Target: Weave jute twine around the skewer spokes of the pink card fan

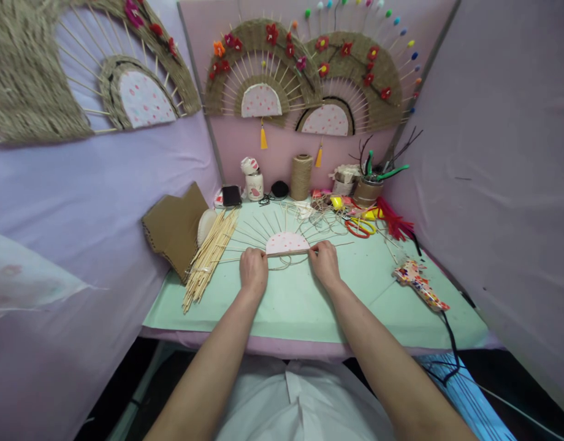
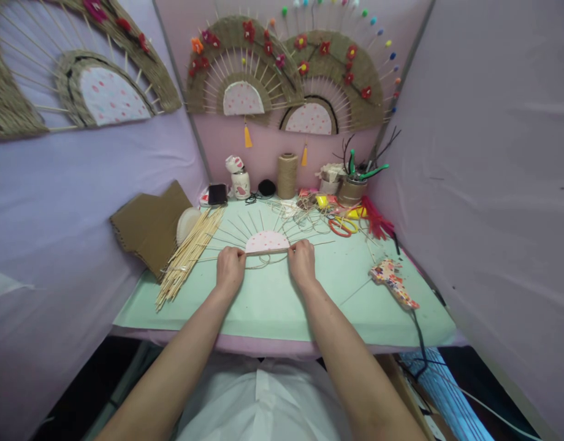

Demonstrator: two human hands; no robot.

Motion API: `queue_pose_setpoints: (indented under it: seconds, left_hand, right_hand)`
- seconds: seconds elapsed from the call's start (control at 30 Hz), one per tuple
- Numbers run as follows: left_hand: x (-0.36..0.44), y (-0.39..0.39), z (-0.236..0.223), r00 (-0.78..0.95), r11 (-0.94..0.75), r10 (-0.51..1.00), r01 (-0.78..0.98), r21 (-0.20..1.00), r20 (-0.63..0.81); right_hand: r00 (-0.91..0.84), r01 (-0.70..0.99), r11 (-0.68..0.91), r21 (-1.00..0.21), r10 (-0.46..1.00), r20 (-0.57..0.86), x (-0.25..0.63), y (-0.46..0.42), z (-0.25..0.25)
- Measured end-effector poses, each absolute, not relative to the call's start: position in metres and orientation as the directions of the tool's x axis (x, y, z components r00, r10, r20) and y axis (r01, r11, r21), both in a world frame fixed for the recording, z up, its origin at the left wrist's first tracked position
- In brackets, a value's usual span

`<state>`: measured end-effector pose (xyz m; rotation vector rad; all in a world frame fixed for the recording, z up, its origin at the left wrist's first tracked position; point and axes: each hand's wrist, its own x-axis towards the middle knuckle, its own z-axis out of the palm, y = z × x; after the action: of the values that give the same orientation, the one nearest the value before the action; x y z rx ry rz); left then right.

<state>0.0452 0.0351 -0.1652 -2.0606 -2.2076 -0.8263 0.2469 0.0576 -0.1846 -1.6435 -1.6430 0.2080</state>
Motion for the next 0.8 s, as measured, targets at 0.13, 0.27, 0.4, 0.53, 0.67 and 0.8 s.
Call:
queue_pose_setpoints:
  seconds: [0.13,0.27,0.4,0.53,0.67,0.8]
  left_hand:
    - [0.0461,0.0342,-0.1644,-0.139,-0.005,0.923,0.927,0.374,0.358]
    - [0.0465,0.0340,-0.1631,-0.147,0.014,0.940,0.918,0.396,0.309]
    - [0.0459,0.0347,-0.1632,-0.133,0.006,0.943,0.922,0.386,0.304]
    - [0.0451,0.0357,-0.1650,-0.116,-0.015,0.938,0.927,0.374,0.326]
    - [0.0449,0.0362,-0.1652,-0.110,-0.008,0.940,0.939,0.343,0.323]
    - [0.0455,0.0361,-0.1615,-0.108,0.012,0.949,0.951,0.308,0.296]
  right_hand:
    - [0.134,0.775,0.154,-0.613,0.908,0.397,0.2465,0.0566,-0.1836]
    - [0.128,0.774,0.151,-0.615,0.914,0.385,0.2466,0.0566,-0.1830]
    - [0.127,0.773,0.146,-0.617,0.918,0.376,0.2472,0.0570,-0.1822]
    - [0.125,0.777,0.142,-0.614,0.921,0.370,0.2482,0.0578,-0.1815]
    - [0.122,0.783,0.141,-0.606,0.920,0.372,0.2487,0.0588,-0.1815]
    - [0.113,0.790,0.149,-0.595,0.918,0.380,0.2486,0.0596,-0.1822]
